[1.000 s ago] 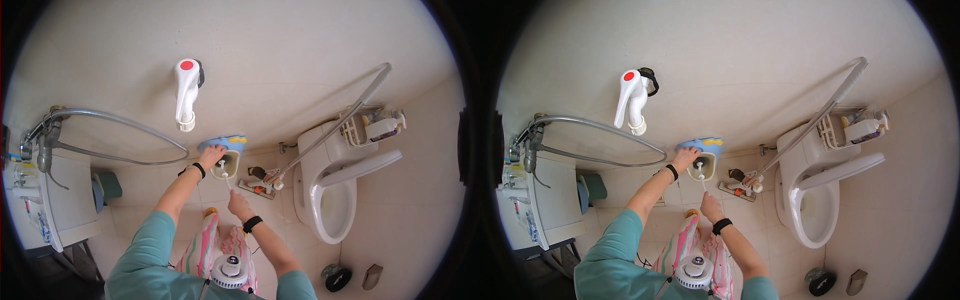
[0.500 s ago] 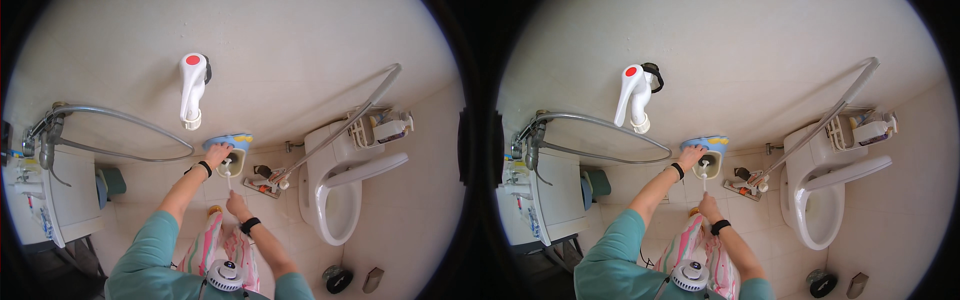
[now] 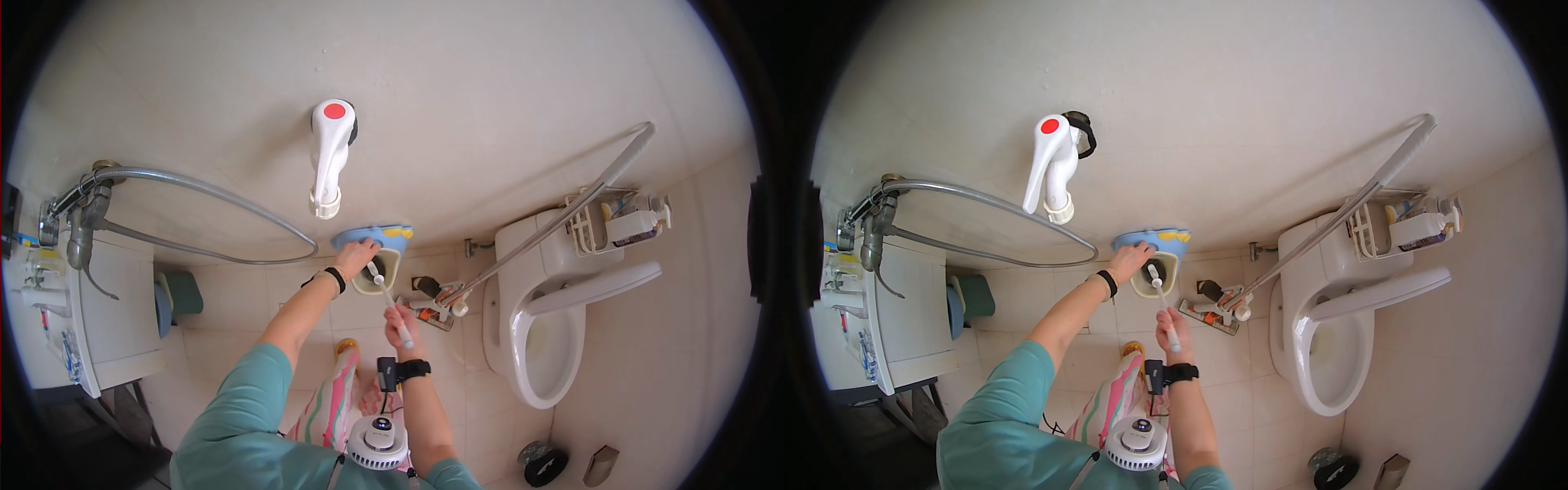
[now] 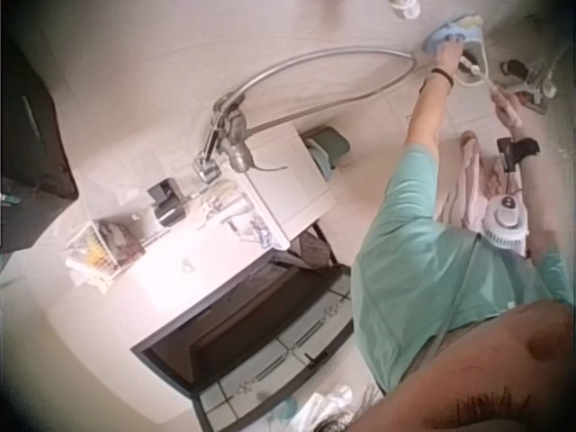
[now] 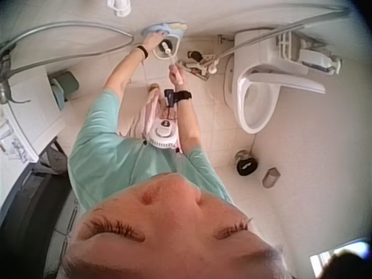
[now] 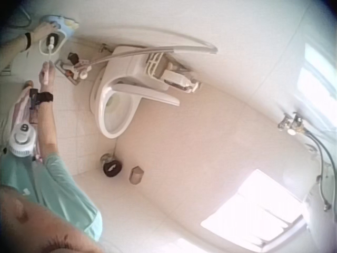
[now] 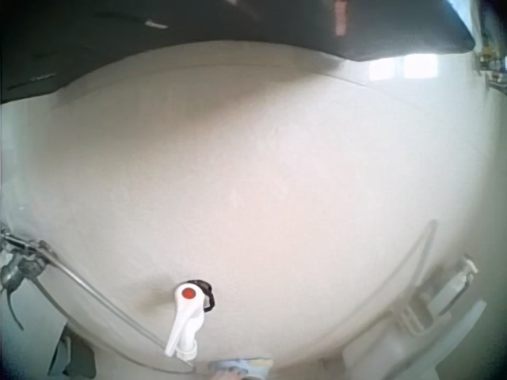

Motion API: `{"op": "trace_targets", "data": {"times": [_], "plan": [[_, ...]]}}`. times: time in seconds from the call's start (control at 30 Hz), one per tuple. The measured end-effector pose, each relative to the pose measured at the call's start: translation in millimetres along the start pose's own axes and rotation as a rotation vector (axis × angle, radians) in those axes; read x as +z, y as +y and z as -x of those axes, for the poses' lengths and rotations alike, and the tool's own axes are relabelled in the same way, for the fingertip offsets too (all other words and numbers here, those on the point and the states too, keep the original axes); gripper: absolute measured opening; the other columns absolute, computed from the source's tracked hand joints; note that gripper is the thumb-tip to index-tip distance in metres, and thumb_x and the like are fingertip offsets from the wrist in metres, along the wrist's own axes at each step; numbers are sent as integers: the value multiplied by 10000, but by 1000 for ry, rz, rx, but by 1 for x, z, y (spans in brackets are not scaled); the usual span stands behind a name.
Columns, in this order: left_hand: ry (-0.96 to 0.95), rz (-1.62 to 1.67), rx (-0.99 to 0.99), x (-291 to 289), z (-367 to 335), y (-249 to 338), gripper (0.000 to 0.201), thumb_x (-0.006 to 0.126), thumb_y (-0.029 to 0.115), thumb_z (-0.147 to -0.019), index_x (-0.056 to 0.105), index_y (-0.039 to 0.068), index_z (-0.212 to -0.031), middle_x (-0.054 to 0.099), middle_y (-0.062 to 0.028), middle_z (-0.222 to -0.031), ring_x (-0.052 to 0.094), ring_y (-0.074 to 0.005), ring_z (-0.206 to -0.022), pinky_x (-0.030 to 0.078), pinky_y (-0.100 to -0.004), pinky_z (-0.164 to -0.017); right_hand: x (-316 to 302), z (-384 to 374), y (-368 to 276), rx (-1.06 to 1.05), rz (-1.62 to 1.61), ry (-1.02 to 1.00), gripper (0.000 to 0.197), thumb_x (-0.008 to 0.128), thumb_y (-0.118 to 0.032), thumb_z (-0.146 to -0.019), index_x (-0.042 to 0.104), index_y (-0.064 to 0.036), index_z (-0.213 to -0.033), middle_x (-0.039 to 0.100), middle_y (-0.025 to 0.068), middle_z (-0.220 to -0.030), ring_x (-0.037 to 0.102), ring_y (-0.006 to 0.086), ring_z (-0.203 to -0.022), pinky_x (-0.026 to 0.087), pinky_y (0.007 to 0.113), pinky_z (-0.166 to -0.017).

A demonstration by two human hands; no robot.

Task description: The person wipes a bathroom wall and a toilet paper holder with a cloth, and then cleans a small plastic container by scrubbing it with a brush under running water from a showerhead.

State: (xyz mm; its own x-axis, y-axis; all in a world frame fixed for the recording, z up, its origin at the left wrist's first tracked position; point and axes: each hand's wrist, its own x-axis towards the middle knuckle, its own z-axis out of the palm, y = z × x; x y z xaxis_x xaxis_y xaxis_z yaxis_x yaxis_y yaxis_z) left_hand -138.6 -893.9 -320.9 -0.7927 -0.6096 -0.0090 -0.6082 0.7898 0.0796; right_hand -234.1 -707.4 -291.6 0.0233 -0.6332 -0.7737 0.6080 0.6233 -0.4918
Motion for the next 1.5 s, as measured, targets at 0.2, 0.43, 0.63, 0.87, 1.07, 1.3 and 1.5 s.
{"op": "trace_targets", "data": {"times": [0.2, 0.43, 0.63, 0.87, 1.07, 1.3, 1.5], "plan": [[-40, 85, 1, -8, -1, 2, 185, 475, 88, -781, 484, 100, -966, 510, -110, -879, 609, -275, -654, 500, -369, -560, -4, 0, 55, -471, 1657, 278, 363, 430, -87, -808, 426, -15, -1163, 606, 229, -804, 633, 307, -691, 509, 417, -584], [284, 592, -354, -73, 83, 30, 507, 607, 65, -697, 414, 48, -1166, 461, -180, -1100, 480, -353, -1013, 415, -414, -850, -53, -34, 31, -358, 1422, 91, 237, 460, -165, -856, 428, -29, -1047, 575, 138, -692, 574, 233, -531, 467, 357, -450], [669, 1126, -776, -186, 224, 22, 355, 552, 43, -775, 457, 66, -1116, 499, -77, -1054, 508, -171, -901, 444, -289, -758, -48, -35, 9, 394, -469, -124, 179, 483, -197, -858, 428, -41, -792, 464, 70, -591, 482, 124, -442, 358, 208, -325], [1104, 1380, -1038, -433, 327, -63, 237, 464, 161, -851, 489, 60, -1064, 549, -71, -953, 521, -158, -795, 446, -292, -702, 8, 17, 7, -378, 1880, 179, 272, 453, -142, -839, 472, -48, -1093, 609, 190, -874, 595, 353, -843, 489, 426, -710], [1092, 2036, -1048, -456, 246, -134, 312, 518, 221, -820, 425, 28, -1046, 522, -119, -829, 548, -250, -774, 480, -390, -742, -9, 51, 2, -391, 1442, 88, 242, 530, -117, -765, 502, 35, -951, 574, 190, -601, 584, 316, -463, 489, 388, -437], [1299, 1859, -1368, -477, 193, -186, 188, 464, 173, -798, 408, 31, -687, 402, -87, -527, 393, -162, -434, 359, -330, -399, 16, 153, -5, -343, 1085, 170, 204, 514, -99, -784, 490, 20, -948, 500, 90, -542, 535, 208, -392, 427, 317, -330], [906, 522, -1236, -356, 346, -342, 236, 557, 254, -821, 510, 23, -831, 536, -120, -687, 484, -203, -534, 408, -331, -452, 85, 166, -2, -269, 1008, 25, 278, 485, -102, -797, 496, -24, -1063, 450, 46, -546, 494, 166, -378, 392, 288, -308]]}}
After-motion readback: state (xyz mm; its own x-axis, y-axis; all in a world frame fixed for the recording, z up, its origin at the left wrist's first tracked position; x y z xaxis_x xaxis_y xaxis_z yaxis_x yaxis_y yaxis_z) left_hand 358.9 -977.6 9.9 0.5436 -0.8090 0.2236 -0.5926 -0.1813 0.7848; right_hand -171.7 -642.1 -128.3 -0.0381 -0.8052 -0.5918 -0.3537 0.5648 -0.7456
